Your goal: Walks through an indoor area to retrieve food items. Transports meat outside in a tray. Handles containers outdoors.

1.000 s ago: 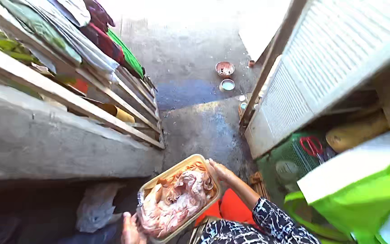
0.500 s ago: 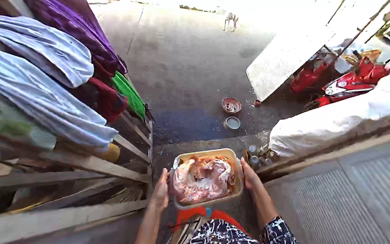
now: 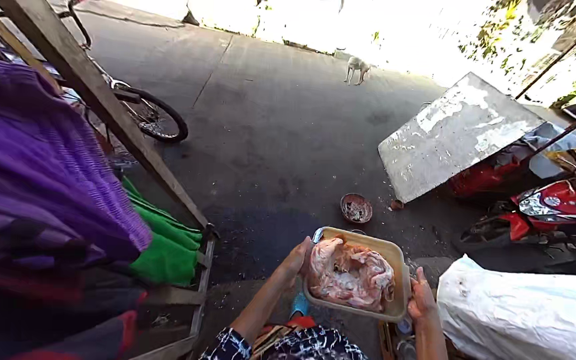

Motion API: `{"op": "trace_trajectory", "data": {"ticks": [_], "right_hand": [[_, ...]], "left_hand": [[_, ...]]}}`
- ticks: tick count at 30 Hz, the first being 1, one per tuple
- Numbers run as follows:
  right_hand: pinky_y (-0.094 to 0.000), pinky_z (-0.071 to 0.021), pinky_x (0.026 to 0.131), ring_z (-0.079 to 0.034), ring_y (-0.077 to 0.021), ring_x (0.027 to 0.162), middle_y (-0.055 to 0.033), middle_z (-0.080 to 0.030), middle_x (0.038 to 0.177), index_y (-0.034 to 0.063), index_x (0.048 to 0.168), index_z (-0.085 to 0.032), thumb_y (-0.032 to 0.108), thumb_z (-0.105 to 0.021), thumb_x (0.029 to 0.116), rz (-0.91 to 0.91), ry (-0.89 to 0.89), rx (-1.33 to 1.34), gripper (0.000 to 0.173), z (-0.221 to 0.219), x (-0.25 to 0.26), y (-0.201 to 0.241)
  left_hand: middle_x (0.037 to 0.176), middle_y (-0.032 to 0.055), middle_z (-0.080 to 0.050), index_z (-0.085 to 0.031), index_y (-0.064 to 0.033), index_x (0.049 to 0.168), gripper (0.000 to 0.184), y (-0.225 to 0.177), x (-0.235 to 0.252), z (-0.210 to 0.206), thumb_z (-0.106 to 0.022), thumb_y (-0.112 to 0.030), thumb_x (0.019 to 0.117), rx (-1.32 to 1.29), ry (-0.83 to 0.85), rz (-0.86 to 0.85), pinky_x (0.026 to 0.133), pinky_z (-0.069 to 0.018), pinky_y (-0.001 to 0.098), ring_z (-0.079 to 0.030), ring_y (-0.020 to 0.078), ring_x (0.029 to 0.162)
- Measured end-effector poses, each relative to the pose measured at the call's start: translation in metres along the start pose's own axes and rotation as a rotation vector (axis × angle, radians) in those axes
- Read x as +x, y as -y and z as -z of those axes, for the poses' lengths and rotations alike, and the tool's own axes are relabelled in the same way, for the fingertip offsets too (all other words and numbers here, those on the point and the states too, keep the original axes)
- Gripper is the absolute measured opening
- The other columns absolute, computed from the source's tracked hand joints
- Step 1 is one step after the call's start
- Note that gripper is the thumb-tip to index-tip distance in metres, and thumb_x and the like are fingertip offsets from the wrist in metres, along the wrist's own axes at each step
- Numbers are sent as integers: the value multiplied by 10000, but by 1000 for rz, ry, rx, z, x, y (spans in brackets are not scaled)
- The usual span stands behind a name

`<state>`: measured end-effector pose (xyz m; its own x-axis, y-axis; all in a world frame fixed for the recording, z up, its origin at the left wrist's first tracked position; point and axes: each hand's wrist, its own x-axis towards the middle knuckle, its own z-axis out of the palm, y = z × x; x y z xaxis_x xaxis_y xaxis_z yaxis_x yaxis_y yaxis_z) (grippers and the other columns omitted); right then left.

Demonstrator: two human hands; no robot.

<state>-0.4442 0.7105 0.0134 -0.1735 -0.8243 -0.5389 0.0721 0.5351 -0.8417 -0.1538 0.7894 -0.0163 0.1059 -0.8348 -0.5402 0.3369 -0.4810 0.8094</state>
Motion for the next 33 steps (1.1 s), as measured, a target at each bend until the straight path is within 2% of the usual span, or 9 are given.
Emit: {"op": "trace_trajectory", "data": {"ticks": [5,8,14,17,21,23,25,29,33], "right_hand": [[-332,-592,648,-684,-125,703,-70,-692,804,-17,1131,-596,535,-141,1102,-11,18,38,716,-126,106,31],[-330,-589,644,-678,-121,692,-70,-684,788,-18,1126,-590,540,-121,1101,-4,39,32,729,-220,170,58],[-372,-588,669,-671,-147,708,-90,-682,802,-34,1130,-592,564,-100,1089,32,137,-57,776,-433,318,68],[-375,-594,654,-685,-153,693,-85,-694,772,-35,1096,-594,581,-86,1081,-1,215,-40,799,-545,374,109],[-337,-604,636,-697,-114,682,-34,-701,745,24,1048,-604,599,-75,1073,-50,341,-68,782,-703,438,152],[-358,-607,675,-705,-133,727,-52,-713,795,20,1103,-603,589,-83,1077,-74,426,-109,771,-788,479,166],[-356,-595,655,-689,-133,708,-55,-697,785,11,1113,-590,562,-85,1088,-90,456,-201,748,-868,514,181],[-349,-602,689,-695,-128,742,-54,-699,811,11,1131,-598,511,-89,1103,-65,624,-294,714,-1051,560,215],[-353,-594,693,-689,-140,742,-66,-692,813,9,1113,-609,505,-113,1110,-74,716,-344,701,-1221,583,253]], "left_hand": [[1091,162,-671,-599,8,1275,681,-61,133,69,-138,-470,1125,-54,-31,-21,897,-529,434,-650,232,989],[1077,156,-670,-597,0,1274,685,-107,209,122,-137,-485,1122,-119,-62,-15,872,-533,422,-651,227,959],[1103,158,-669,-595,-25,1306,687,-194,366,276,-137,-501,1116,-39,-111,-29,851,-534,438,-648,239,965],[1148,187,-664,-594,-10,1314,675,-257,445,341,-169,-496,1121,-107,-177,-49,908,-523,470,-647,269,1028],[1108,163,-656,-597,-24,1300,670,-339,527,443,-158,-497,1121,-144,-265,-39,867,-519,442,-635,245,981],[1086,162,-656,-600,-25,1291,670,-372,576,497,-157,-499,1120,-110,-326,-59,839,-523,441,-637,245,952],[1134,189,-655,-590,-7,1304,674,-390,617,538,-161,-493,1120,-148,-407,-50,887,-524,467,-643,270,1006],[1299,232,-618,-513,13,1416,647,-460,672,636,-177,-460,1129,-282,-611,-79,1015,-499,488,-620,300,1177],[1312,244,-611,-509,25,1416,635,-533,716,734,-186,-443,1133,-326,-748,-114,1024,-493,492,-613,309,1189]]}}
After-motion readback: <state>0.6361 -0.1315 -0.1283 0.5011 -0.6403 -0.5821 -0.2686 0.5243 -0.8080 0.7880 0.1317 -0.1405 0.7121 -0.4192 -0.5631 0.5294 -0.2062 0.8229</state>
